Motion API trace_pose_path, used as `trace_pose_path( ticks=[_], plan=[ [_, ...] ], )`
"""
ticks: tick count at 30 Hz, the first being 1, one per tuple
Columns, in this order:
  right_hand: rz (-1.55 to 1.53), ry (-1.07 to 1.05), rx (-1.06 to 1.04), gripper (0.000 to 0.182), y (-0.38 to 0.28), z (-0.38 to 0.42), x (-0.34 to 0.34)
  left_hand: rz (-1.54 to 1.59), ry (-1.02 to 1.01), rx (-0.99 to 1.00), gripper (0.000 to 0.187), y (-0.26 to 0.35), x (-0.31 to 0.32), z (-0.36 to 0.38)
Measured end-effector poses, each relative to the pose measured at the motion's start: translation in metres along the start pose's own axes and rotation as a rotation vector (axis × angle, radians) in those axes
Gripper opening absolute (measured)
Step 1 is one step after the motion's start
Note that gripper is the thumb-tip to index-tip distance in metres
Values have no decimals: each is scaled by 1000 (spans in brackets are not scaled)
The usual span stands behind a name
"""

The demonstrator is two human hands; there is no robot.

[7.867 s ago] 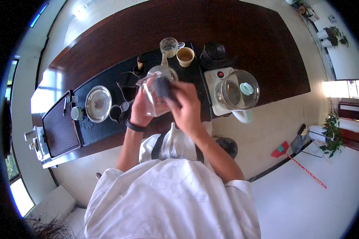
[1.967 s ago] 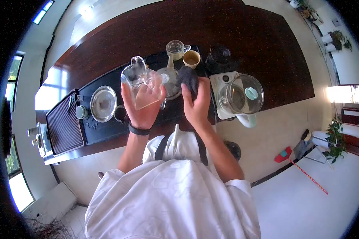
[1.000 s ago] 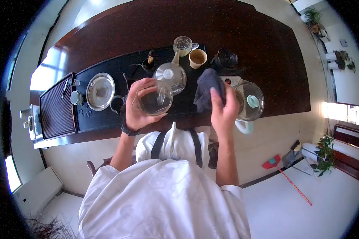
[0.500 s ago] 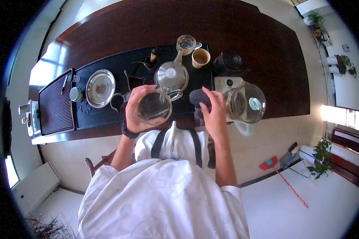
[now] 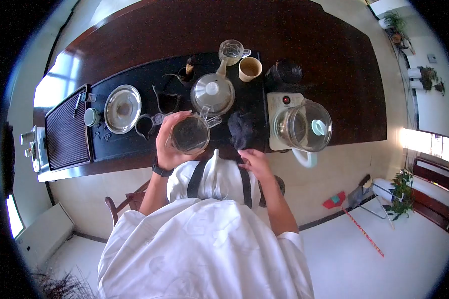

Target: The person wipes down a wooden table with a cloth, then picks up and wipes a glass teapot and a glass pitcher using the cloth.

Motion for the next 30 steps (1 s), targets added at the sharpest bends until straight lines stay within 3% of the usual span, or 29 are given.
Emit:
trace_pose_path(
  ticks=[2,5,6,8,10,12,13,14,16,18,20,21,25,30],
  plan=[
    [159,77,-46,29,-12,-1,13,-2,-9,-7,93,0,2,0],
    [689,366,-394,37,-41,-5,16,15,7,-13,92,2,2,-4],
    [686,367,-396,37,-39,-6,16,-6,-5,9,92,5,2,-5],
    [1102,566,-725,32,-59,6,27,-34,-14,36,92,9,0,-8],
    [1070,493,-694,25,-69,25,35,-43,6,79,92,15,-3,-6],
    [45,169,-596,27,-62,30,32,-67,8,86,91,17,-8,-4],
    [-336,-124,-626,34,-67,31,42,-88,13,126,93,19,-10,-3],
    [-337,-127,-626,34,-71,35,43,-107,17,171,95,21,-11,-3],
    [-650,-312,-360,39,-79,56,69,-91,38,213,97,22,-11,-3],
    [-621,-326,-316,42,-61,51,65,-73,61,253,100,24,-11,-5],
    [-558,-355,-221,49,-38,46,63,-204,108,345,87,37,-14,-9],
    [-407,-374,-278,51,-38,48,65,-236,117,396,86,44,-14,-13],
    [-484,-420,-235,55,-68,75,86,-357,97,452,78,61,-15,-18],
    [-580,-591,-328,61,-94,93,97,-438,41,436,76,62,-13,-29]
  ],
)
Point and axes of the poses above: each hand's wrist, its own z-axis away from the middle knuckle, its own x-axis out of the palm, y = z × x, the point moved 7 cm from there along -z, towards the middle knuckle, and after that the axes turned 5 degrees about -y, right-handed, at the moved point
